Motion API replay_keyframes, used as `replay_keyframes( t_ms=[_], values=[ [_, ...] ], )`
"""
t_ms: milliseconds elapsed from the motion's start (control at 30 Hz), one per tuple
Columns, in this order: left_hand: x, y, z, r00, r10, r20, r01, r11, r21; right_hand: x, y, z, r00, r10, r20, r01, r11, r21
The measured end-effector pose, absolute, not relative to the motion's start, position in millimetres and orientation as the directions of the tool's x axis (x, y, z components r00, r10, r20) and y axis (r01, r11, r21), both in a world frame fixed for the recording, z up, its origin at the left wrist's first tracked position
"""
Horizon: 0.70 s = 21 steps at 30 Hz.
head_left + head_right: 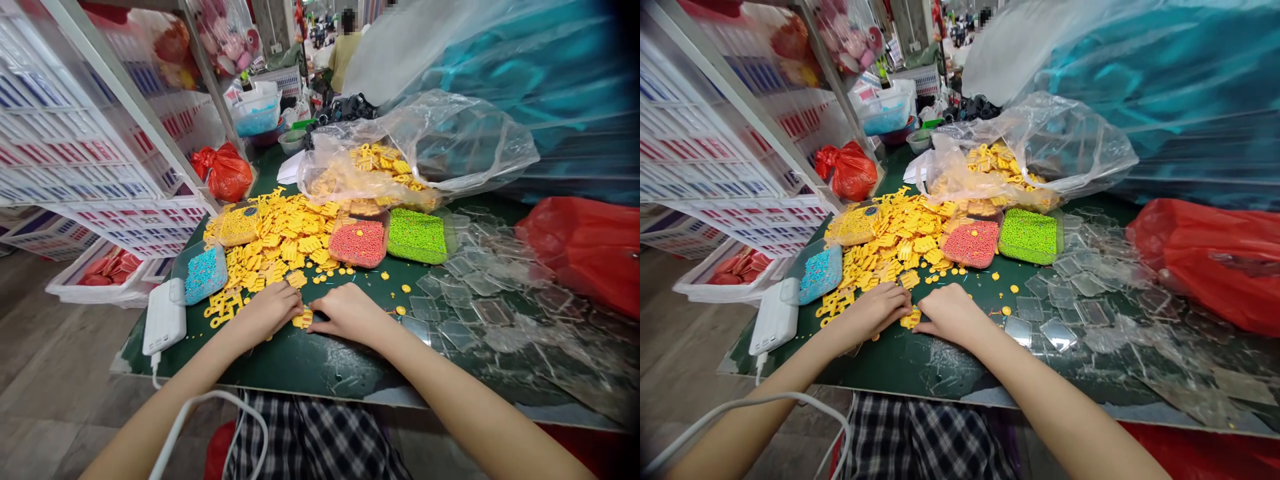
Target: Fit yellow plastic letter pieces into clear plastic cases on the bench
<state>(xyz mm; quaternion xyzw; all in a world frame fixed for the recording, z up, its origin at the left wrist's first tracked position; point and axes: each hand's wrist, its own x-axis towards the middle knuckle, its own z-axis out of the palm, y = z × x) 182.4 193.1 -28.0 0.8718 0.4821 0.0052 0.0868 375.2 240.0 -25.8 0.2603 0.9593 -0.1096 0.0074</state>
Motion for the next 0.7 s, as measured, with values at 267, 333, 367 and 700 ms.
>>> replay_keyframes(
  t_ms=[267, 333, 367, 700],
  values=[
    [143.7, 203.6, -9.3, 0.354, 0.933, 0.063, 0.823, -0.343, 0.452, 374.9, 240.6, -26.6, -0.867, 0.496, -0.060, 0.496, 0.840, -0.220],
    [128.9, 213.0, 0.0, 0.291, 0.951, 0.104, 0.848, -0.306, 0.433, 375.0, 240.7, -28.1, -0.866, 0.497, -0.055, 0.496, 0.841, -0.218],
    [120.6, 219.6, 5.1, 0.250, 0.959, 0.132, 0.865, -0.282, 0.416, 375.0, 240.8, -29.2, -0.866, 0.497, -0.047, 0.495, 0.841, -0.218],
    [54.3, 304.9, 33.6, -0.287, 0.941, 0.177, 0.957, 0.289, 0.015, 375.1, 240.8, -36.7, -0.870, 0.493, 0.026, 0.471, 0.845, -0.252]
  ],
)
